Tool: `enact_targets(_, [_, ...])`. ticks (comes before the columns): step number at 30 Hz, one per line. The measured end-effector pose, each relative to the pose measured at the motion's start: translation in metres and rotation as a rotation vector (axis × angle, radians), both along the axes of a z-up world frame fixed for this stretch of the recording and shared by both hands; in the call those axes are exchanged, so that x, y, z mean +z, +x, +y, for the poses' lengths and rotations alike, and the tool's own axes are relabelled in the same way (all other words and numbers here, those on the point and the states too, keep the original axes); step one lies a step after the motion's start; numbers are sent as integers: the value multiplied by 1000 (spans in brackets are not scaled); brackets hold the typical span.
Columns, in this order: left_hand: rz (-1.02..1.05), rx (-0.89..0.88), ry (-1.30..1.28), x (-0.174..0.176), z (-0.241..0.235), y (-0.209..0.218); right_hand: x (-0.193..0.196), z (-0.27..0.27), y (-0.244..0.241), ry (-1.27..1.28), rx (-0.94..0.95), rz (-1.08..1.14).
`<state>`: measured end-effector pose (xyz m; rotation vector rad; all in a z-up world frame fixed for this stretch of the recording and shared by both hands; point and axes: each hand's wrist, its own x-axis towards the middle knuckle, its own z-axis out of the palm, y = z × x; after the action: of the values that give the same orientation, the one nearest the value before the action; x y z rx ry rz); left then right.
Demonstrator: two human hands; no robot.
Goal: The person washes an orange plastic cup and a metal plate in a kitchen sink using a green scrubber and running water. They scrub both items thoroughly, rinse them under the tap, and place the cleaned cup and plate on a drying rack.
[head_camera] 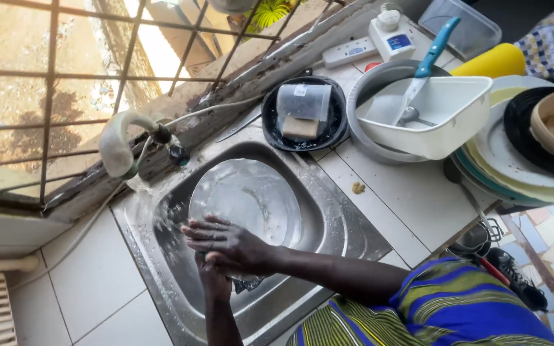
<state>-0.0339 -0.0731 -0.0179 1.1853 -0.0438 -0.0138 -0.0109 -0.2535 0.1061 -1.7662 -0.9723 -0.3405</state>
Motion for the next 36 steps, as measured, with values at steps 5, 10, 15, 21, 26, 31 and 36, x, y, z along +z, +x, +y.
enact_targets(5, [187, 286, 636, -28, 4, -20, -19, -7, 65, 219, -514, 33])
enact_targets(10, [-49, 177, 997, -19, 23, -35, -22, -6, 51, 268, -492, -18])
enact_targets(15, [335, 307, 204, -30, 14, -21, -47, -7, 39, -88, -189, -205])
enact_targets(21, [234, 208, 394, 55, -24, -20, -38, 1, 69, 165, -524, 78])
enact_targets(26, [-34, 117, 286, 76, -45, -3, -26, 8, 36, 139, -258, -251])
enact_targets(31, [211, 169, 303, 84, -53, -22, -34, -9, 72, 321, -335, 155])
enact_targets(36, [162, 132, 377, 54, -42, -10, -32, 12, 51, 170, -396, -50])
